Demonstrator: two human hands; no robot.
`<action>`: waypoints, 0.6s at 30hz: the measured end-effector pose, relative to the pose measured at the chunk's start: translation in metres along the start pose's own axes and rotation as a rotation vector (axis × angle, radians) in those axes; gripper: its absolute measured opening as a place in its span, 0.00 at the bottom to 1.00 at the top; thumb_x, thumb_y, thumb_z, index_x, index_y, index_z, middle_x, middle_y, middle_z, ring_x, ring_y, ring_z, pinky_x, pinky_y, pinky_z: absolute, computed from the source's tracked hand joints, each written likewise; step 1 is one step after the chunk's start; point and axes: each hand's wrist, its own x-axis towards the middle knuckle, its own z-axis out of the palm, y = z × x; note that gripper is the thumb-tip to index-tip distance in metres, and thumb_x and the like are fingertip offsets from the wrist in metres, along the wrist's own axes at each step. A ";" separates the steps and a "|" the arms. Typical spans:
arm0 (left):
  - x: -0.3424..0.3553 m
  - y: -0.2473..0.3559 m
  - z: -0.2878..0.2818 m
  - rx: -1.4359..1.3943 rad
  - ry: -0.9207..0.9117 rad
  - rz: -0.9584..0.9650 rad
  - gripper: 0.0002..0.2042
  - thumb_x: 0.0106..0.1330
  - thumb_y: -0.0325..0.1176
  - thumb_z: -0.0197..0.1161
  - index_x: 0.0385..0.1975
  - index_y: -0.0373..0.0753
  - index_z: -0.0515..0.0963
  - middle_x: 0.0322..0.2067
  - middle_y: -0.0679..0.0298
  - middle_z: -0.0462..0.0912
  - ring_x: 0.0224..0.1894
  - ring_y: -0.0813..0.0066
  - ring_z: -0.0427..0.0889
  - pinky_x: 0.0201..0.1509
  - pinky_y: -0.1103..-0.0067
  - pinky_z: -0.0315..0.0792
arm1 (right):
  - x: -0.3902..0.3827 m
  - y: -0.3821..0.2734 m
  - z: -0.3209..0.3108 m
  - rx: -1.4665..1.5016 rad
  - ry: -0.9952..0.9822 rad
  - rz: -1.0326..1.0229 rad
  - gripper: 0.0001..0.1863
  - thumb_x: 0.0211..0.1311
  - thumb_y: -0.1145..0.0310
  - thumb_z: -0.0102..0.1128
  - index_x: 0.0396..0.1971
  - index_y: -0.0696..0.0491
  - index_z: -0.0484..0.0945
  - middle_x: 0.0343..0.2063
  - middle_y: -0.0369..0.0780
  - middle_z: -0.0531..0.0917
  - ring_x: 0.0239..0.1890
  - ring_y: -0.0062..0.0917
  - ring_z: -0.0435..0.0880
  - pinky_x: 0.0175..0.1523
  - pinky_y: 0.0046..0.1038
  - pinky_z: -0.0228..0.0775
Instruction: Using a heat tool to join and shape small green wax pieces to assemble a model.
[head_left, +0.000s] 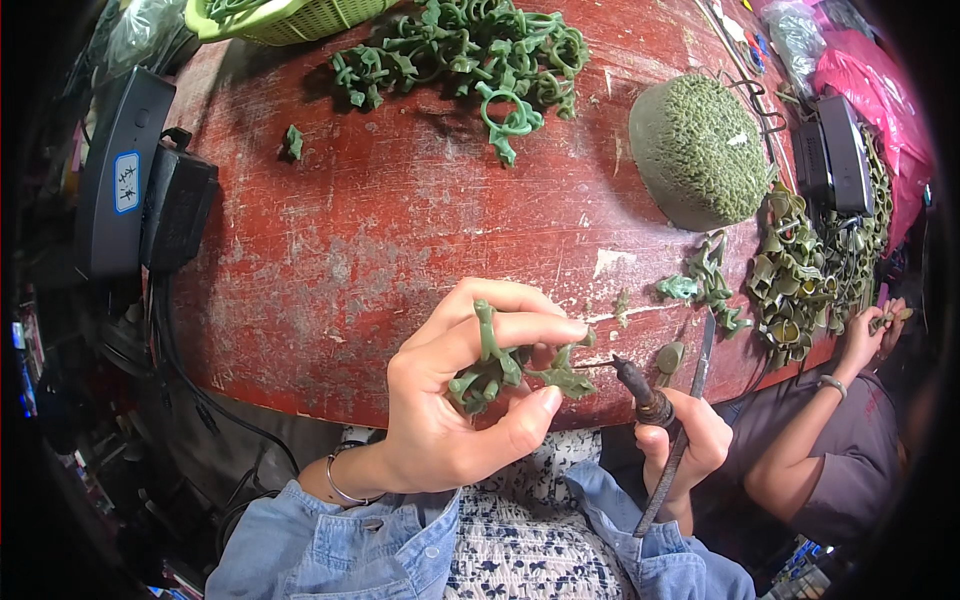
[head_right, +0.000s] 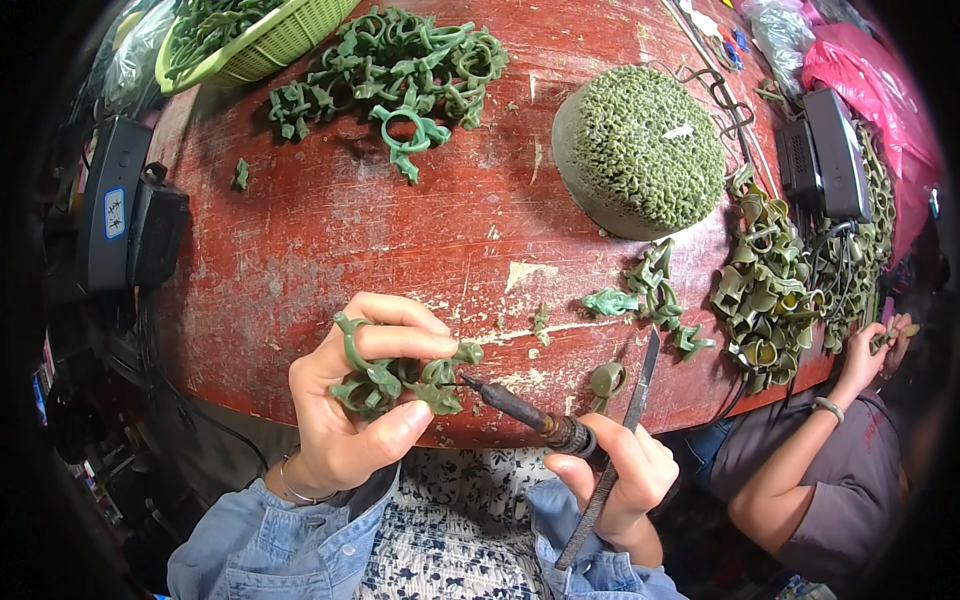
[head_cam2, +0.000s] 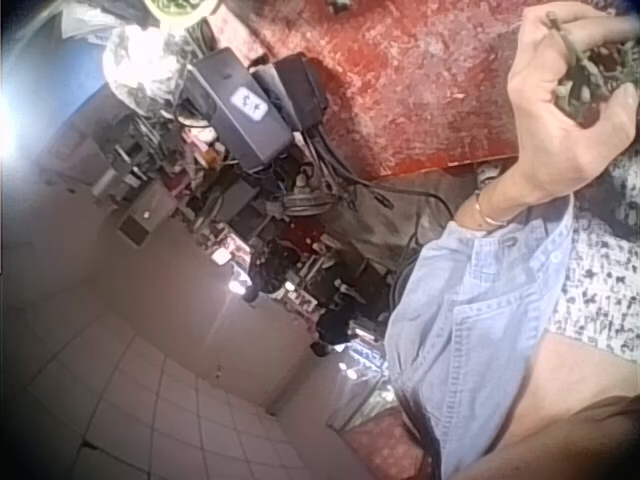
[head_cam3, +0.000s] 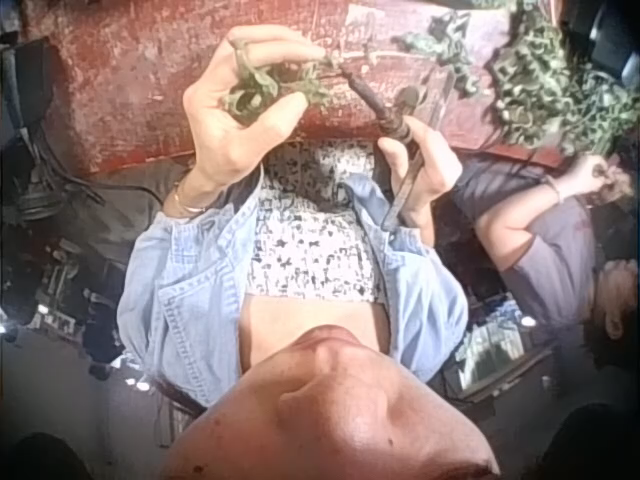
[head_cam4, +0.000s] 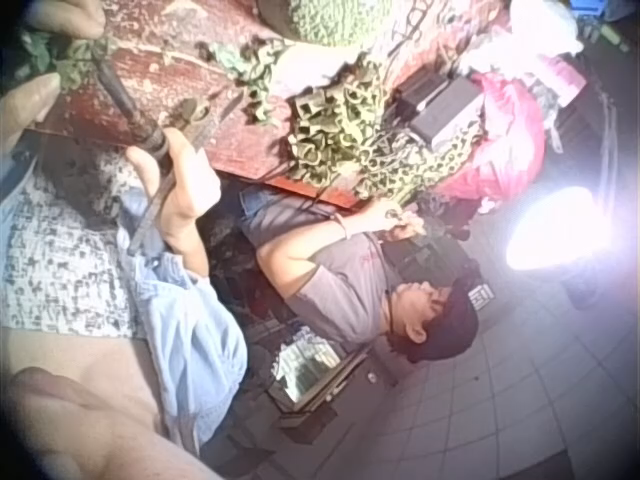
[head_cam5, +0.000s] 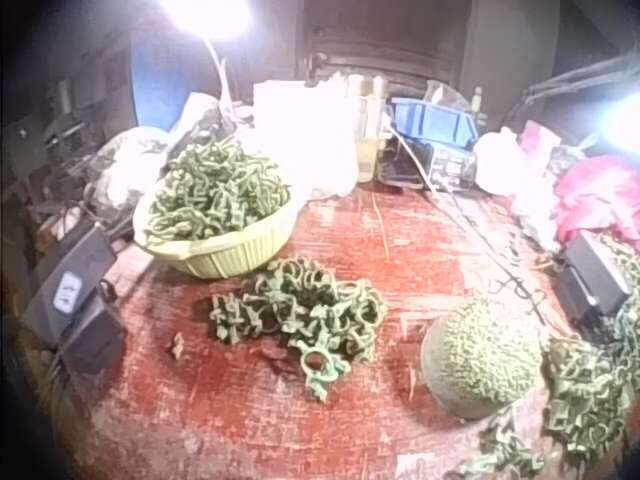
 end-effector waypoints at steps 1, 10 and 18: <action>0.000 0.000 0.000 0.000 0.000 0.000 0.15 0.46 0.24 0.56 0.37 0.31 0.75 0.41 0.56 0.69 0.39 0.76 0.71 0.44 0.78 0.67 | 0.000 -0.001 0.000 0.000 0.000 0.000 0.22 0.41 0.54 0.68 0.26 0.59 0.76 0.14 0.40 0.75 0.16 0.29 0.76 0.22 0.23 0.66; 0.000 -0.001 0.000 0.043 -0.001 0.027 0.15 0.48 0.25 0.57 0.38 0.31 0.75 0.42 0.56 0.69 0.39 0.76 0.71 0.44 0.79 0.67 | 0.003 0.000 -0.001 -0.046 -0.034 -0.033 0.23 0.39 0.54 0.70 0.25 0.59 0.76 0.14 0.40 0.75 0.15 0.29 0.76 0.21 0.22 0.65; -0.001 0.002 0.001 0.011 0.014 -0.024 0.14 0.49 0.25 0.57 0.38 0.32 0.75 0.42 0.57 0.69 0.36 0.79 0.70 0.38 0.83 0.67 | -0.003 0.002 0.000 0.038 0.011 0.028 0.23 0.43 0.52 0.67 0.25 0.59 0.76 0.14 0.40 0.74 0.15 0.28 0.75 0.21 0.22 0.65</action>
